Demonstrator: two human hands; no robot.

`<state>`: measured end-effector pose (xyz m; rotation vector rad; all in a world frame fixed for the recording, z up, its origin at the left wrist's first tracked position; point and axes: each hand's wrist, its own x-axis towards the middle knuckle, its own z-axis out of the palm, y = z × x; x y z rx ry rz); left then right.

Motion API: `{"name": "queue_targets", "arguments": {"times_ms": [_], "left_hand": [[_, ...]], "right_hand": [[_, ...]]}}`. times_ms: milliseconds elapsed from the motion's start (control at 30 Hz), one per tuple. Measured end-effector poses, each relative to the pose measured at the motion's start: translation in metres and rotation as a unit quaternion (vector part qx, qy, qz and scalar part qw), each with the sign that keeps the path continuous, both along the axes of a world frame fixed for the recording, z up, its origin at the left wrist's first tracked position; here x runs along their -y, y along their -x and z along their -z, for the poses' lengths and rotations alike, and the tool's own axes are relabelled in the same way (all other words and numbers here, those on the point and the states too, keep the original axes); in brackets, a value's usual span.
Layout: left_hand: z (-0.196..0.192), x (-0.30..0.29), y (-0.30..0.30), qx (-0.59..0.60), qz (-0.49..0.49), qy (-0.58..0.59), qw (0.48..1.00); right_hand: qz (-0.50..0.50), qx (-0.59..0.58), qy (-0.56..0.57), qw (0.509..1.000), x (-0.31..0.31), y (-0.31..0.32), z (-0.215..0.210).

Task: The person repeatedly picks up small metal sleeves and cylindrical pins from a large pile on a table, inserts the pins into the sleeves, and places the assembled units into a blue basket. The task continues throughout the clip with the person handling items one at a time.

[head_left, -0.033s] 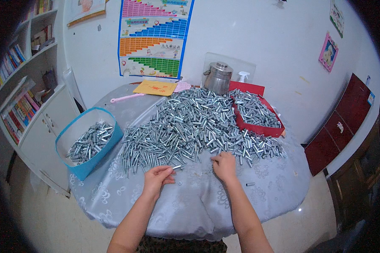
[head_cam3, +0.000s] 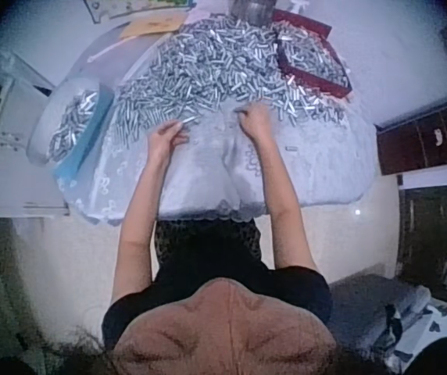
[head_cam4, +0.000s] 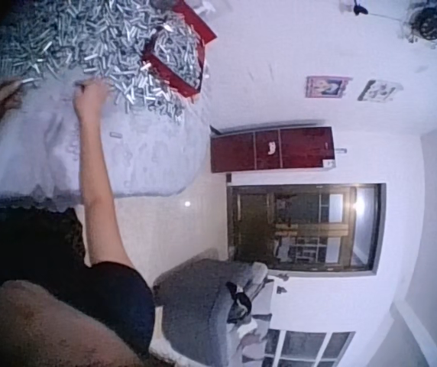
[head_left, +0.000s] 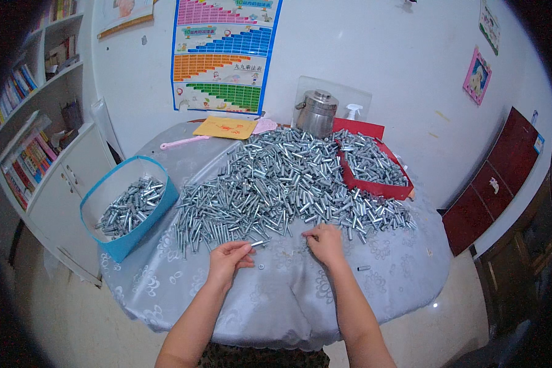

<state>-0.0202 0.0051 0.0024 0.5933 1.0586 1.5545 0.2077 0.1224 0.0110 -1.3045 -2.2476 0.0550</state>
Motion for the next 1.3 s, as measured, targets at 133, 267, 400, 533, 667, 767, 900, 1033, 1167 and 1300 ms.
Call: {"name": "queue_targets", "arguments": {"times_ms": [133,267,400,533,667,767,900,1033,1167,1300], "left_hand": [[0.001,0.0,-0.002,0.005,0.011,-0.004,1.0],[0.0,0.0,-0.001,0.006,0.009,0.001,1.0],[0.001,-0.001,-0.002,-0.005,0.006,0.0,1.0],[0.0,-0.002,-0.001,0.0,0.008,0.007,1.0],[-0.001,0.0,-0.002,-0.001,0.006,0.01,1.0],[0.0,0.0,-0.002,-0.007,0.01,0.01,1.0],[0.0,0.0,-0.002,-0.011,0.014,0.01,1.0],[0.004,-0.002,0.0,-0.002,0.023,0.006,1.0],[0.001,-0.001,-0.001,0.003,0.012,0.006,1.0],[0.0,0.001,-0.001,0.002,0.006,0.007,1.0]], "right_hand": [[0.019,-0.125,0.055,0.99,-0.006,-0.01,0.008],[0.026,-0.113,0.015,0.993,-0.003,-0.011,0.001],[0.047,-0.008,-0.06,0.997,-0.002,-0.001,0.0],[0.065,0.049,-0.085,0.993,-0.006,0.003,0.004],[-0.002,-0.013,0.015,1.0,-0.002,-0.003,0.0],[0.007,-0.137,0.089,0.987,0.001,-0.006,0.001],[0.011,-0.135,0.118,0.984,0.009,-0.002,-0.011],[-0.009,-0.089,0.049,0.995,0.007,0.007,-0.002],[0.002,-0.105,0.074,0.992,0.001,0.009,0.008],[0.008,-0.113,0.126,0.985,0.007,0.012,-0.005]]}}
